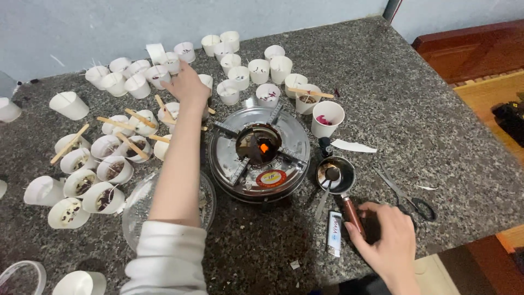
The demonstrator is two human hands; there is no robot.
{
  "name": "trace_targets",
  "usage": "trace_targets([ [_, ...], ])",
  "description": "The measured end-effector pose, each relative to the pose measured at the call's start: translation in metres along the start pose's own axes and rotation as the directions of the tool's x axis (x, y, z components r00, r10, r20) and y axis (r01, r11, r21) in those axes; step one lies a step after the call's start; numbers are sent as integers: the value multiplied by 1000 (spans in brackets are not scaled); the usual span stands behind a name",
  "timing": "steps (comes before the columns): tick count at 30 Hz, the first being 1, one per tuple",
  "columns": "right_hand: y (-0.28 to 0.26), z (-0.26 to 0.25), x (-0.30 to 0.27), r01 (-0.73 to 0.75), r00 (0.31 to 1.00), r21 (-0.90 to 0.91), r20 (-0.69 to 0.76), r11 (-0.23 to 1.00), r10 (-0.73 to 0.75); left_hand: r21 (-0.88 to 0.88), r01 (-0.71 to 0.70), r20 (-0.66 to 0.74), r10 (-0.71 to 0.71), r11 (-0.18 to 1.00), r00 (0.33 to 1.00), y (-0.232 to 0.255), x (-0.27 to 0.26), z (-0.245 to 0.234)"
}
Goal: Melting wax in a small pot and preparing decorative candles in paper cups
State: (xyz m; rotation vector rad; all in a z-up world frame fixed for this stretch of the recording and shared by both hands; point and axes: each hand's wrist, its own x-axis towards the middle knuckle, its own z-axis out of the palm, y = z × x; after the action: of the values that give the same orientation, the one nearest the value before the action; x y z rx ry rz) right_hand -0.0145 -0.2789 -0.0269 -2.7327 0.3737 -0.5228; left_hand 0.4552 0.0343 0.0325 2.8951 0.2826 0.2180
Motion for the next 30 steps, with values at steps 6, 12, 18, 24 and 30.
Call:
trace_targets([
  [6, -12, -8, 5, 16, 1000, 18, -13, 1000, -16, 95, 24, 31, -27, 995, 999, -6, 6, 16],
  [12, -16, -10, 9, 56, 998, -26, 18, 998, -56, -163, -95, -45, 89, 982, 995, -8, -31, -49],
  [18, -2, -1, 4, 4, 998, -18, 57, 1000, -3, -523, -467, -389, 288, 713, 875, -33, -174, -146],
  [24, 0, -3, 9, -53, 995, -120, 76, 991, 62, -524, -529, -551, 208, 667, 808, -88, -398, -152],
  [30, -24, -18, 29, 25, 997, 15, -70, 1000, -24, -669, -184, -286, -21, 720, 958, -107, -465, -45],
])
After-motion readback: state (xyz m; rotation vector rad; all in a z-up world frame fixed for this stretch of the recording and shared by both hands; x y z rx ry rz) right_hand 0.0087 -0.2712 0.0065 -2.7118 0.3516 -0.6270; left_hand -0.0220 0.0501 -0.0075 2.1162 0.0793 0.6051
